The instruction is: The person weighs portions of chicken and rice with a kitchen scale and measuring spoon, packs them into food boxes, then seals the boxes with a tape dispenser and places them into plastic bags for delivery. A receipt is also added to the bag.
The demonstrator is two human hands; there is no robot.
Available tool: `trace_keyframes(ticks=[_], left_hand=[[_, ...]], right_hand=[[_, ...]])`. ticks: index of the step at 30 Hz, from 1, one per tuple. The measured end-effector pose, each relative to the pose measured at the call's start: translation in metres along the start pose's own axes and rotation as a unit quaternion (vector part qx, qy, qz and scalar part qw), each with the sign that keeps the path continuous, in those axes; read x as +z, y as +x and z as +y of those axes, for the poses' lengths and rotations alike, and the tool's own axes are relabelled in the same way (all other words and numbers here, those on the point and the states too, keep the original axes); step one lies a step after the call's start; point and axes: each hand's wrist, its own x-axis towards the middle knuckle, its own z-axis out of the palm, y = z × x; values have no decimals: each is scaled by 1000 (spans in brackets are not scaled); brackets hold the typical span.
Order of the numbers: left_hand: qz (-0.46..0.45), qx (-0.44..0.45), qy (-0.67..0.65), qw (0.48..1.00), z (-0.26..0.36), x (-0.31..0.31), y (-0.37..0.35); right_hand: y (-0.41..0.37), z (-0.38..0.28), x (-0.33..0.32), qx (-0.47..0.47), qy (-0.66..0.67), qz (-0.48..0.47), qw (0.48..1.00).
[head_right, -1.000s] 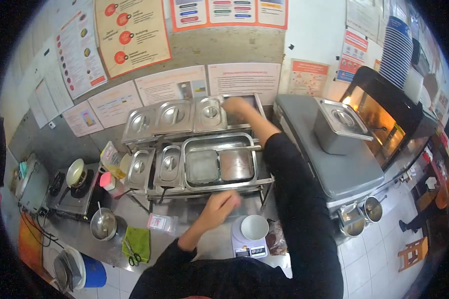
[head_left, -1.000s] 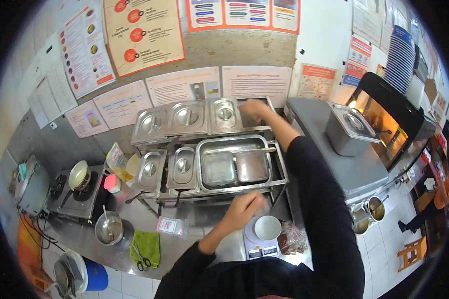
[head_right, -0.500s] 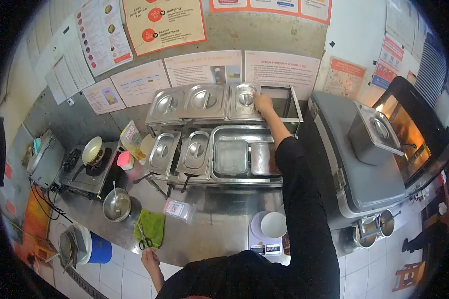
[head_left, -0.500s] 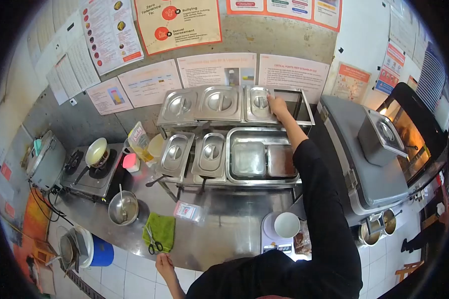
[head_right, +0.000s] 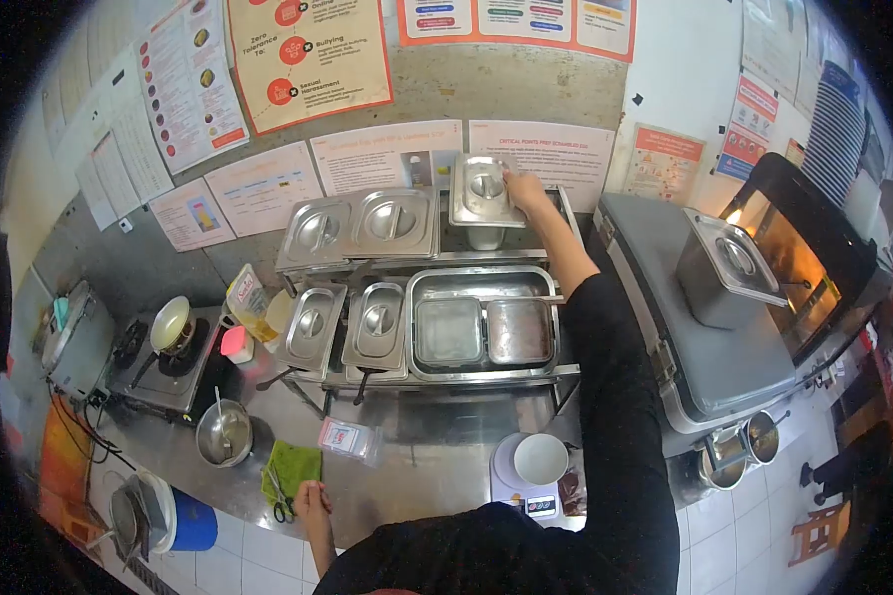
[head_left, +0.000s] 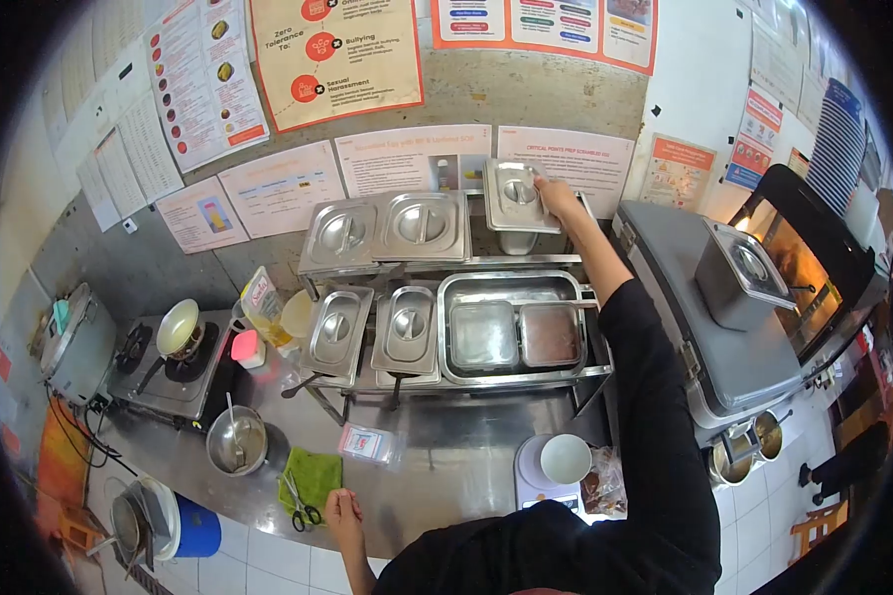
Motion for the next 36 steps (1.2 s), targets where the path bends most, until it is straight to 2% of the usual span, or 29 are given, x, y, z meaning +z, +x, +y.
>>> trace_keyframes(ticks=[1, 2, 4, 5, 7, 8, 10, 13, 16, 17, 19, 20, 22, 24, 26, 28, 29, 31, 34, 36], left_hand=[[-5, -2, 2, 1000, -1, 2, 3], [-22, 6, -2, 1000, -2, 4, 5], [-44, 7, -3, 999, -5, 8, 12], [-61, 10, 7, 998, -6, 10, 16], [-89, 2, 26, 996, 4, 12, 19], [-103, -6, 35, 994, 11, 15, 20], [-131, -8, 44, 990, 17, 16, 25], [-186, 6, 59, 981, 24, 11, 30], [-221, 7, 75, 972, 25, -2, 32], [-231, 1, 87, 969, 23, -8, 33], [-241, -9, 104, 965, 17, -23, 38], [-256, -29, 122, 959, 13, -30, 40], [-274, -52, 141, 950, -1, -39, 48], [-293, 154, 326, 886, -22, -37, 59], [-350, 246, 350, 833, -39, -22, 81], [-323, 322, 447, 770, -39, 4, 92], [-330, 327, 444, 766, -49, 6, 98], [-401, 273, 520, 703, -70, 15, 109], [-432, 270, 541, 669, -67, -4, 100], [-432, 282, 515, 685, -71, -25, 91]], right_hand=[[-21, -22, -13, -31, -23, -2, 999], [-23, -26, -20, -25, -25, 1, 999], [-25, -36, -32, -69, -145, 28, 987], [-33, -40, -40, -60, -149, 25, 987], [-62, -63, -58, 5, -116, -81, 990], [-73, -59, -63, 16, -119, -86, 989], [-104, -49, -71, -4, 33, -113, 993], [-195, -68, -80, 7, -26, -143, 989], [-262, -42, -76, -1, 17, -201, 979], [-290, -41, -75, 51, 42, -220, 973], [-333, -22, -66, 89, 58, -247, 963], [-356, -21, -57, 162, 104, -247, 950], [-389, 16, -44, 190, 97, -260, 942], [-420, 42, -19, 181, 96, -237, 950], [-439, 87, 8, 188, 68, -226, 953], [-449, 91, 37, 189, 70, -204, 958], [-454, 94, 50, 186, 69, -183, 963], [-458, 123, 78, 182, 53, -140, 972], [-454, 156, 109, 171, 30, -67, 983], [-452, 172, 129, 169, 27, -31, 985]])
